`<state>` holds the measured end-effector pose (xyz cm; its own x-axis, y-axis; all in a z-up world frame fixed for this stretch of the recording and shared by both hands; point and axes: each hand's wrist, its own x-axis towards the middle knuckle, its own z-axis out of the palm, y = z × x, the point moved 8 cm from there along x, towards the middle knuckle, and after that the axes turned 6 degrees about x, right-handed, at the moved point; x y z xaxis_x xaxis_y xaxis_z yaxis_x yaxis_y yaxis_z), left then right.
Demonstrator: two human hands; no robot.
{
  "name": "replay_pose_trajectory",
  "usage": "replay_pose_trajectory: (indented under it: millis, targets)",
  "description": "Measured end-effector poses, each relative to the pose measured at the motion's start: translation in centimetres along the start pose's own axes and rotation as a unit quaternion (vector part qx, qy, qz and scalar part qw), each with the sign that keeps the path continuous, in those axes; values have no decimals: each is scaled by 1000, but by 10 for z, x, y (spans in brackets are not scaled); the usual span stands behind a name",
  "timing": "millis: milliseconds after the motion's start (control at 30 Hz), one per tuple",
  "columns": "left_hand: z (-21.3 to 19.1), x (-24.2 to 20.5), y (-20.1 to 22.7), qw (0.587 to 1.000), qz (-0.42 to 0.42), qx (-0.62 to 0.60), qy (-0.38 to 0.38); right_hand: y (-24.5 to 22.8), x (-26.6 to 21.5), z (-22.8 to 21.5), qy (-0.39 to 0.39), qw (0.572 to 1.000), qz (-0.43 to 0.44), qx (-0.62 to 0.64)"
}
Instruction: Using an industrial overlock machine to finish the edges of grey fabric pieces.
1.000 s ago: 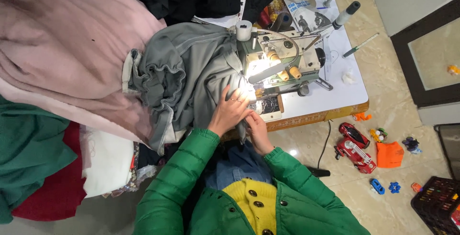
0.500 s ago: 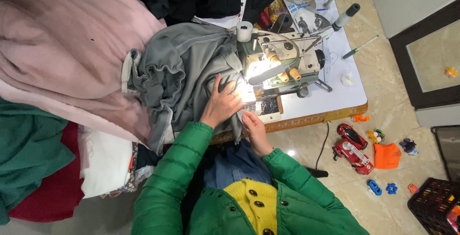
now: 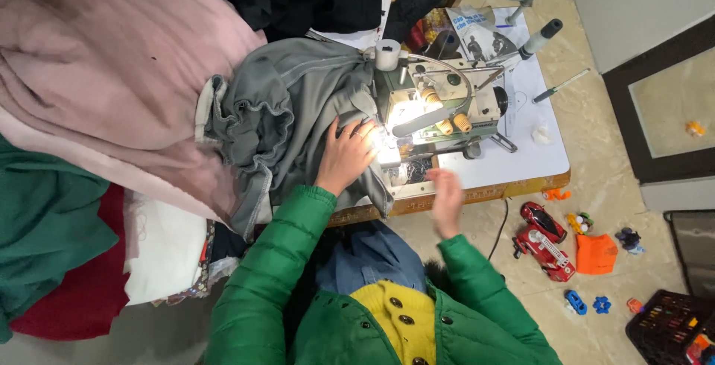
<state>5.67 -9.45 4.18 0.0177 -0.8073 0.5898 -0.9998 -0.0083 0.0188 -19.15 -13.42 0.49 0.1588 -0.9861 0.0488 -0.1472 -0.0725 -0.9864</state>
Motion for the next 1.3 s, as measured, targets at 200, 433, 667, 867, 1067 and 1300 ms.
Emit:
replay_pose_trajectory:
  millis: [200, 433, 667, 867, 1067, 1300]
  targets:
    - [18, -7, -2, 1000, -6, 0, -13, 62, 99, -111, 108, 938, -39, -326]
    - [17, -7, -1, 1000, -16, 7, -7, 115, 147, -125, 5, 826, -102, -554]
    - [22, -8, -1, 1000, -26, -1, -9, 126, 129, -114, 67, 711, -247, -655]
    - [21, -9, 1, 1000, -26, 1, 2, 129, 127, -93, 127, 577, -276, -758]
    - [20, -9, 0, 999, -34, -15, 7, 119, 126, -83, 139, 535, -290, -781]
    - [16, -7, 1, 999, -42, -12, 13, 108, 122, -80, 133, 520, -295, -790]
